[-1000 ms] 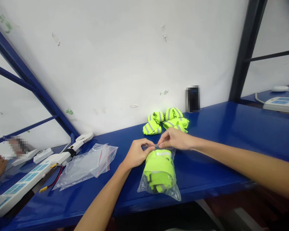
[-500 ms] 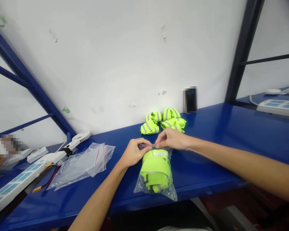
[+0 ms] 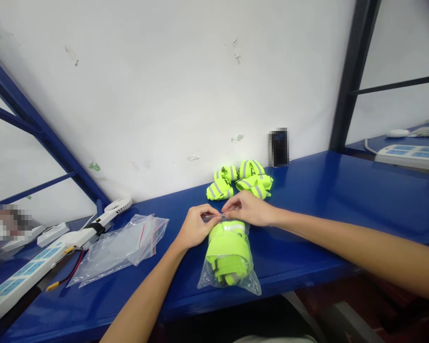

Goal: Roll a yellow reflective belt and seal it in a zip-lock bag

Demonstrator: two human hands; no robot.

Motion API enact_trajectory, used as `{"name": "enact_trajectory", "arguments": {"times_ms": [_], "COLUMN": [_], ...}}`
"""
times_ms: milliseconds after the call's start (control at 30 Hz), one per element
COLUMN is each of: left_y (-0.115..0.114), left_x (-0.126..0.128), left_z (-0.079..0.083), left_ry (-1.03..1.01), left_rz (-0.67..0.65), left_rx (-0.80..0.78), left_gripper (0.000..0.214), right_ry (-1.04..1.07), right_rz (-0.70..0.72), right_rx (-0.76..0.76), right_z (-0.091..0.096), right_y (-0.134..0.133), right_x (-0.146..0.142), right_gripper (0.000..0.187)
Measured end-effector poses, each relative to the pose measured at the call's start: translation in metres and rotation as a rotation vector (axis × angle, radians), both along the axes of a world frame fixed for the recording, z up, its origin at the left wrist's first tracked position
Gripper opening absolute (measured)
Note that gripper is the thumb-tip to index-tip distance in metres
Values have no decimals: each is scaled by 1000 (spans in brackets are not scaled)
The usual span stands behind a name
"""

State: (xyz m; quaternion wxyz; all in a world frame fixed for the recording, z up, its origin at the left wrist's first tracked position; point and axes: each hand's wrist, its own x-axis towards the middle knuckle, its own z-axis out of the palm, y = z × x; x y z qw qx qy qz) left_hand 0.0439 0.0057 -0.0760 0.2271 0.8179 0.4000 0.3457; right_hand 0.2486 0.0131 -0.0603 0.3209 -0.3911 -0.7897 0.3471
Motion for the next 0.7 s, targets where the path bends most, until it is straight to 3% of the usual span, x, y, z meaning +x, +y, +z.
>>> {"name": "enact_trajectory", "arguments": {"times_ms": [167, 467, 567, 700], "left_y": [-2, 1, -1, -9], "left_x": [0, -2, -1, 3], "left_z": [3, 0, 4, 15], "left_ry": [2, -2, 74, 315], "left_rz": [-11, -22, -63, -57], "left_rx": [9, -45, -44, 124], "left_gripper": [18, 12, 13, 10], "right_ry": [-102, -30, -35, -110], "right_rz": [41, 43, 25, 68], "right_rx": [105, 106, 126, 200], "right_z": [2, -5, -8, -7], "right_y": [-1, -5, -5, -4], "right_x": [2, -14, -15, -12], "right_gripper": [21, 19, 17, 10]}}
